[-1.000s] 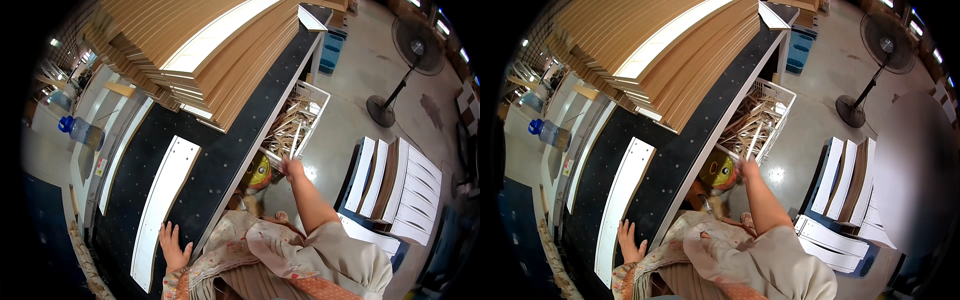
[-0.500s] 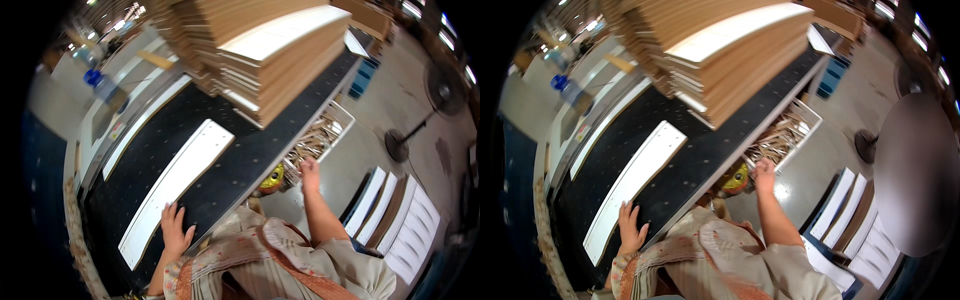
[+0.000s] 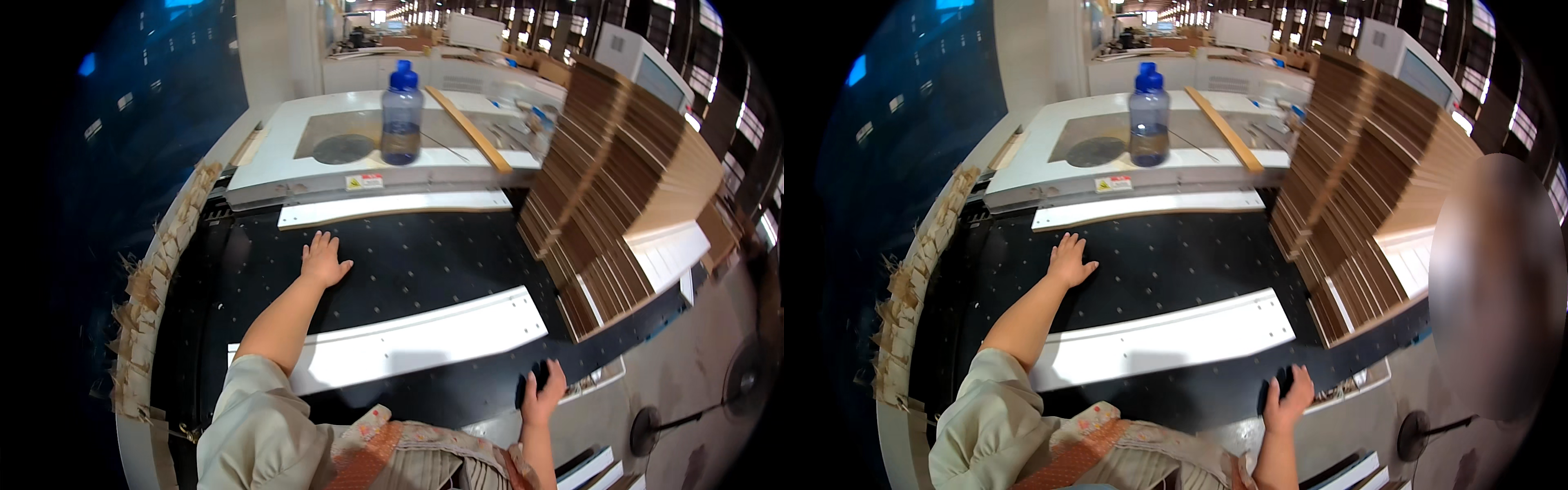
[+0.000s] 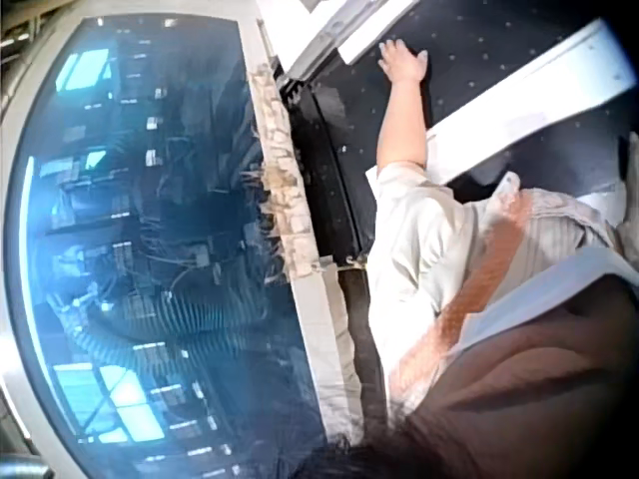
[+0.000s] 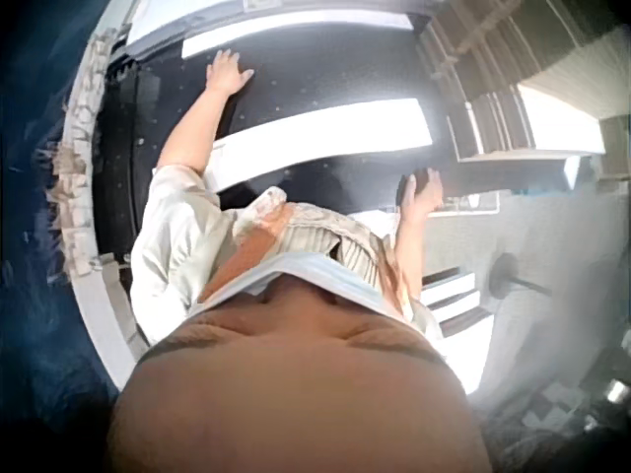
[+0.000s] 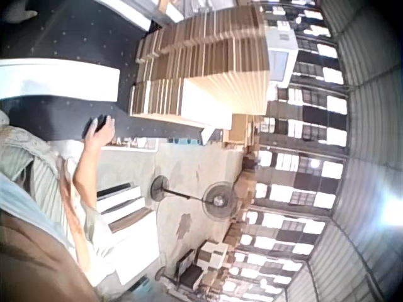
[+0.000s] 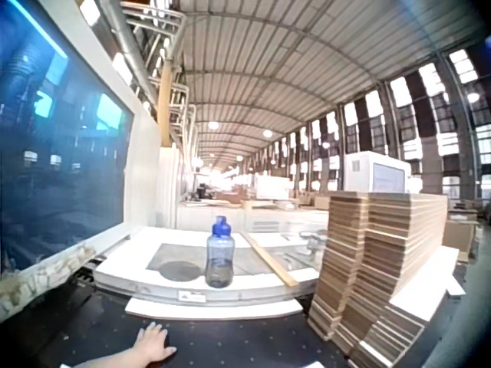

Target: The person moves a stack of white curved furniture boards from one pile to another on a pallet by hand, then takes individual boards and places them one by one onto a machine surface.

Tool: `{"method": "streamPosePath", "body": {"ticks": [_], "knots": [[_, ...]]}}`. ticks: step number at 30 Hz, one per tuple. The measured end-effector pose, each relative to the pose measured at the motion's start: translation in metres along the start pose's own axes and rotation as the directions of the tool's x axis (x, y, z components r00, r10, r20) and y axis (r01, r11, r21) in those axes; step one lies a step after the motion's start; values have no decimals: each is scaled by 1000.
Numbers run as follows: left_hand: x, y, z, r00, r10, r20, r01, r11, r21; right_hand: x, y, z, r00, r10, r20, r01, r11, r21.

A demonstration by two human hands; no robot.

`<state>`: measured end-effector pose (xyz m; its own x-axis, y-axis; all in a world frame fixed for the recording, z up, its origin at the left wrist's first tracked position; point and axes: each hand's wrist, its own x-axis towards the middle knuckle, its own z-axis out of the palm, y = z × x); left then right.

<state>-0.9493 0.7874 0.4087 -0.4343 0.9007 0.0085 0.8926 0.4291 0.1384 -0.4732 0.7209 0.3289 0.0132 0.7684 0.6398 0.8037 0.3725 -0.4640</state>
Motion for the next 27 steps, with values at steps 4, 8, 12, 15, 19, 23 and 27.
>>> {"method": "streamPosePath", "body": {"ticks": [4,8,12,15,19,23,27], "knots": [[58,-61,9,981,-189,-47,190,982,17,-2,1,-2,998,14,68,-13,1000,-23],[81,-85,15,964,-236,-120,239,971,12,0,-2,-3,991,82,103,-73,993,-89],[84,-93,18,970,-198,-140,208,976,62,0,-2,-1,987,82,141,-68,993,-101],[77,-97,18,979,-114,-170,135,983,122,0,0,0,984,85,158,-66,990,-121],[54,-103,8,993,-1,-117,17,990,140,-1,-2,1,992,60,109,-50,995,-90],[13,-98,-5,995,99,33,-103,982,157,3,-4,0,996,11,88,-2,994,-107],[-21,-98,-13,983,165,-76,-148,970,195,3,-2,-2,996,15,93,-4,993,-118]]}}
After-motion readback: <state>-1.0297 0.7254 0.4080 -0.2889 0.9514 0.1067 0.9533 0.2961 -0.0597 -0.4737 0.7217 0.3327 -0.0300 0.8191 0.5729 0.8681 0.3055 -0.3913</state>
